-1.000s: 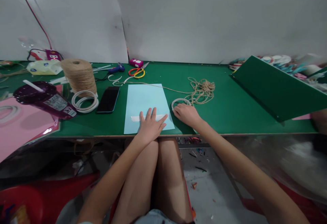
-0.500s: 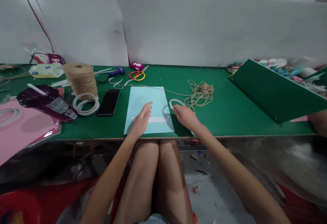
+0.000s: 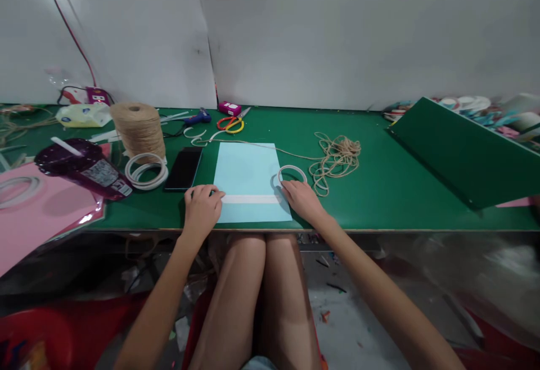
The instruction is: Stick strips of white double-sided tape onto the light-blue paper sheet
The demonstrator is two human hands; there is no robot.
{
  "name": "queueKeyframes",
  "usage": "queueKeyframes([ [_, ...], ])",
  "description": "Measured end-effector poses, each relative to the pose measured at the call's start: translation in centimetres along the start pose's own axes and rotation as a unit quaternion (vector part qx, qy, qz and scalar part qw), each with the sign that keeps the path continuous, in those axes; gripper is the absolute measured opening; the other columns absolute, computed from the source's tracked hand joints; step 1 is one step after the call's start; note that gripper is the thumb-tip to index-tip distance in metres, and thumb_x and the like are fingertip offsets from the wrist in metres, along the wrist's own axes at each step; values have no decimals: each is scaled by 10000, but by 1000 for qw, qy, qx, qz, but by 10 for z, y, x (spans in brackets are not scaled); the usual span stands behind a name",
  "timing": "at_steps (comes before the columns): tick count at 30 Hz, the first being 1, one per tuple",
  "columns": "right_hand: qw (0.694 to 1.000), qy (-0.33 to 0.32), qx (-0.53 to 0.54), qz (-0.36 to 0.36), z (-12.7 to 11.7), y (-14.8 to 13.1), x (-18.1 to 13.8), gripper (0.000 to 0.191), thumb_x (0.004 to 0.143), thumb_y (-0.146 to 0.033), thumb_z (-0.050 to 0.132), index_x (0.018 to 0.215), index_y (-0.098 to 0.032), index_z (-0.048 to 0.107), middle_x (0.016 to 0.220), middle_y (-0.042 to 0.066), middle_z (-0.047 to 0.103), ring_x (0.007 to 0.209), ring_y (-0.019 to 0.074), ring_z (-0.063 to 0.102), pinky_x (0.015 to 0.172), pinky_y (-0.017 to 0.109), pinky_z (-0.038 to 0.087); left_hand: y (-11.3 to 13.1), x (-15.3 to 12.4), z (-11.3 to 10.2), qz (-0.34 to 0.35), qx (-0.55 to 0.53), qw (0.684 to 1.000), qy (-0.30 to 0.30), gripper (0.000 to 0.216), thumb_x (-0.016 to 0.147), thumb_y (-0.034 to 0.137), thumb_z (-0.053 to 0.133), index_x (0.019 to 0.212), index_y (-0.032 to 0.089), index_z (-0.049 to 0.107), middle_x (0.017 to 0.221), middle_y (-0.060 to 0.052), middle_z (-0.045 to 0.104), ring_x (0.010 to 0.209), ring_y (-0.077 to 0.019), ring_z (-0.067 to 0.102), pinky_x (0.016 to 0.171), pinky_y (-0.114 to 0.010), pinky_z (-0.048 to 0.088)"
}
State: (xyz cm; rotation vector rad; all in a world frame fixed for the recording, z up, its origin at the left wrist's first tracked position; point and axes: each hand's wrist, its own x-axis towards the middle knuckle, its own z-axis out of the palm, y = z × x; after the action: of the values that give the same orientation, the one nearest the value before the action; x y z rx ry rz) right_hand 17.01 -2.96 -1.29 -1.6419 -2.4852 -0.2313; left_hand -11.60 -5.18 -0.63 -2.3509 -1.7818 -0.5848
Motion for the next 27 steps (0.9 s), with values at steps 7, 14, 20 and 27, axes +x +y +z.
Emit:
queueKeyframes([
  [7, 1000, 11, 16, -7, 1, 2, -2, 342, 945, -183, 290, 1189, -92, 511, 972, 124, 635, 907, 221, 537, 792, 315, 320, -7, -6, -2, 14, -32, 999, -1, 344, 880, 195, 371, 1063, 254, 657, 1026, -29, 692, 1051, -219, 536, 1005, -423, 314],
  [14, 968, 110, 221, 42, 0, -4, -5, 347, 916, -217, 316, 1149, -108, 549, 1043, 144, 642, 937, 229, 566, 831, 344, 391, -17, -13, 4, 28, -63, 997, 32, 410, 880, 174, 337, 1233, 187, 545, 1050, -75, 677, 1056, -211, 562, 978, -385, 377],
  [20, 900, 123, 414, 55, -23, -28, -4, 339, 924, -300, 346, 1141, -168, 571, 902, 73, 659, 799, 192, 593, 709, 305, 444, -6, -3, 4, 20, -49, 994, 94, 303, 855, 167, 398, 1054, 182, 627, 1155, -104, 616, 1101, -266, 534, 964, -437, 377],
  [27, 905, 121, 406, -26, -34, -56, 0, 339, 927, -263, 365, 1206, -159, 526, 1069, 119, 648, 938, 204, 591, 804, 331, 446, 59, 16, -24, 81, -222, 966, 107, 249, 892, 257, 455, 1108, 196, 563, 1058, -69, 624, 1004, -200, 554, 867, -335, 432],
])
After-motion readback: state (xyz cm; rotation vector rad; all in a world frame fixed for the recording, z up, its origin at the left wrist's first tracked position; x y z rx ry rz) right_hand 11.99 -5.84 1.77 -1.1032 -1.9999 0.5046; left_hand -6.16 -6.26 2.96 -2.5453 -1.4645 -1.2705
